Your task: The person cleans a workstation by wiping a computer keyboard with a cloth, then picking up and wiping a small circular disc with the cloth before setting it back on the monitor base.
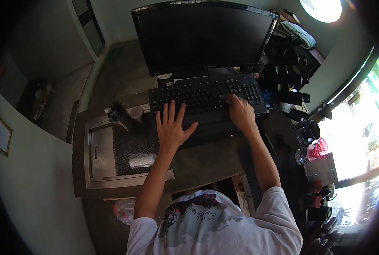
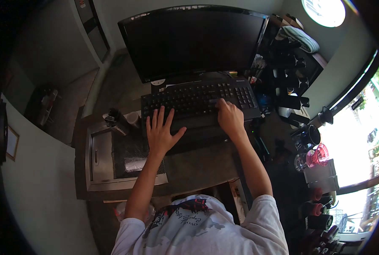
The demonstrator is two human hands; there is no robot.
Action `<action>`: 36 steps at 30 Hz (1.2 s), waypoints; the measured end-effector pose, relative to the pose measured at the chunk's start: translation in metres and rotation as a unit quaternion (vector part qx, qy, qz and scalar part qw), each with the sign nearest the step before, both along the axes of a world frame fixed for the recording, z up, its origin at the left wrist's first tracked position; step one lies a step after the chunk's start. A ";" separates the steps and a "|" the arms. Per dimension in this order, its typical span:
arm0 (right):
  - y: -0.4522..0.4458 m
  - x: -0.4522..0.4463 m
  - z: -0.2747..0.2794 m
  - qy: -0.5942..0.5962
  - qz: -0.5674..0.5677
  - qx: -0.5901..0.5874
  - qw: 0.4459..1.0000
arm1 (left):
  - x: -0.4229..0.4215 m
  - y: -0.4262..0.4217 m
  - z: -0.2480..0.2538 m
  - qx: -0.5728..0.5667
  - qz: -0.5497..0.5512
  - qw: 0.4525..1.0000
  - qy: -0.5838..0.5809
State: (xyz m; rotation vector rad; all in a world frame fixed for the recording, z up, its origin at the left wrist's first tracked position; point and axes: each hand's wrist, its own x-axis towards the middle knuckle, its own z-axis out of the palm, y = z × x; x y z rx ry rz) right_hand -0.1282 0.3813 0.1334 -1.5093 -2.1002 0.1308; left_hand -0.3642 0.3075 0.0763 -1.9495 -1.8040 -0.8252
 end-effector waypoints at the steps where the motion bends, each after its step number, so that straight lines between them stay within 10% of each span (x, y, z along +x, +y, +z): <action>1: -0.007 0.002 -0.003 0.009 0.013 0.013 1.000 | 0.000 -0.001 0.000 -0.001 0.001 1.000 0.000; 14: -0.062 -0.075 -0.045 0.119 0.159 0.101 0.975 | -0.006 0.000 -0.003 -0.019 -0.011 1.000 0.019; 23: -0.046 0.004 -0.038 0.075 -0.002 0.182 0.980 | -0.003 -0.001 -0.004 -0.022 0.005 1.000 0.021; 36: -0.063 -0.045 -0.047 0.088 0.101 0.159 0.978 | -0.003 0.000 -0.002 -0.040 0.002 0.999 0.031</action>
